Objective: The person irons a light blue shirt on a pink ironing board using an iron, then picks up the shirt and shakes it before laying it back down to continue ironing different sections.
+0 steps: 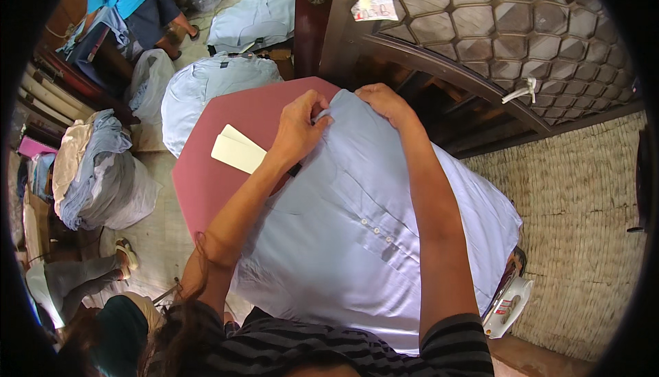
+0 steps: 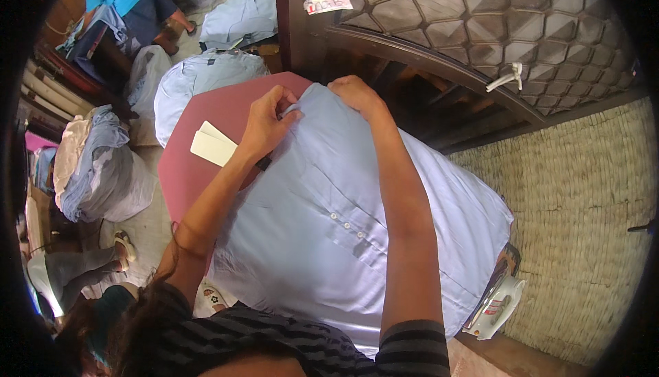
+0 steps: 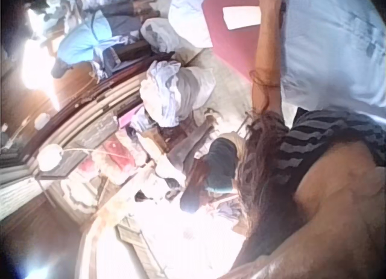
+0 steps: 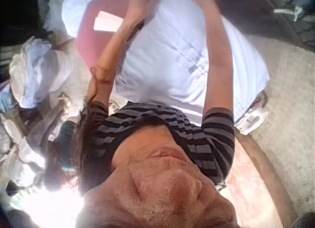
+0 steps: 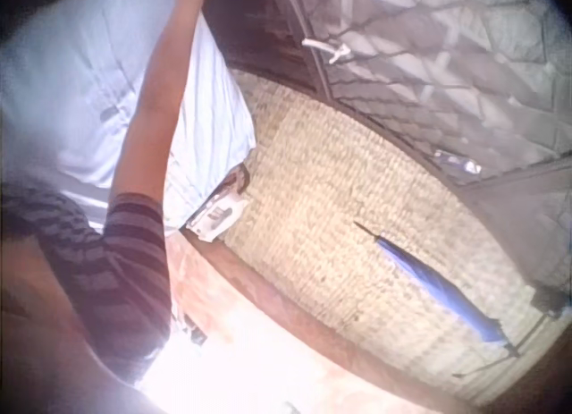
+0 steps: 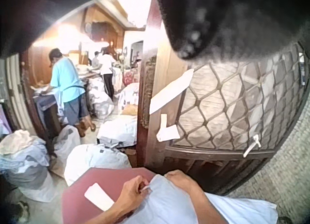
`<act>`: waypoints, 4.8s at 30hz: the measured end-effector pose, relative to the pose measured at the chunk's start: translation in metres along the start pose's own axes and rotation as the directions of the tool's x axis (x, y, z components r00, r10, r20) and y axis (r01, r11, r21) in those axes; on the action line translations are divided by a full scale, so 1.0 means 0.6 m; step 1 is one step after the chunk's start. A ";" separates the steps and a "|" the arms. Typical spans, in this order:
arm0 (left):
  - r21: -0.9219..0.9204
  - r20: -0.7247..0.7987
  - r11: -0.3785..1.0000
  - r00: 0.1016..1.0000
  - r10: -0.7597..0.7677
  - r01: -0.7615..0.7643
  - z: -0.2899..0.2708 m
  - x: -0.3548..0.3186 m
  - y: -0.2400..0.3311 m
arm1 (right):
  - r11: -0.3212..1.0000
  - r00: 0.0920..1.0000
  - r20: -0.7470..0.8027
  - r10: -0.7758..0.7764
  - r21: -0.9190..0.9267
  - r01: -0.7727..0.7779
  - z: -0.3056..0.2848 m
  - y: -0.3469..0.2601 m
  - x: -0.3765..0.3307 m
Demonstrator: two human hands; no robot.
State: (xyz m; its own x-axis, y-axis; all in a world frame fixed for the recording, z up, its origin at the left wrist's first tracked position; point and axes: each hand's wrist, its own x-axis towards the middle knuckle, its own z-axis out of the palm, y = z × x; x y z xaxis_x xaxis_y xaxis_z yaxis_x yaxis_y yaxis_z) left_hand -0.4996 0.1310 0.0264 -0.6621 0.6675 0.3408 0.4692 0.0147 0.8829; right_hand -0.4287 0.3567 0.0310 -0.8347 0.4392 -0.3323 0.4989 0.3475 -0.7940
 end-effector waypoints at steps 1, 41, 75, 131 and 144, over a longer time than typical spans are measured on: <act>-0.019 -0.005 1.000 1.000 0.007 -0.007 -0.001 0.000 -0.004 | 0.995 1.000 0.026 0.003 0.103 -0.005 0.002 -0.001 0.011; 0.239 -0.022 0.947 0.974 0.224 -0.213 -0.013 -0.006 -0.017 | 0.924 0.788 -0.483 -0.382 -0.232 0.305 0.064 -0.015 -0.004; 0.670 0.261 0.617 0.909 0.324 -0.413 -0.012 0.012 -0.041 | 0.885 0.515 -0.729 -0.452 -0.291 0.364 -0.024 0.069 -0.355; 0.417 -0.137 0.903 0.975 0.177 -0.106 -0.024 -0.037 -0.042 | 0.730 0.873 -0.054 -0.484 -0.575 0.369 -0.045 -0.129 -0.183; 0.358 -0.186 0.928 0.967 0.175 -0.099 -0.021 -0.034 -0.044 | 0.768 0.911 -0.071 -0.405 -0.567 0.298 -0.041 -0.131 -0.192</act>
State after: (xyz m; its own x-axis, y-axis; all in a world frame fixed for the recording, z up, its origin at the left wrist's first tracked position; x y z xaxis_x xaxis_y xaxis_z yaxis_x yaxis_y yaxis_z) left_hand -0.5060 0.1076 0.0000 -0.6669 0.5096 0.5437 0.7103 0.2143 0.6705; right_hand -0.3657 0.2994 0.1442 -0.9465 0.3180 0.0549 0.2670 0.8673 -0.4201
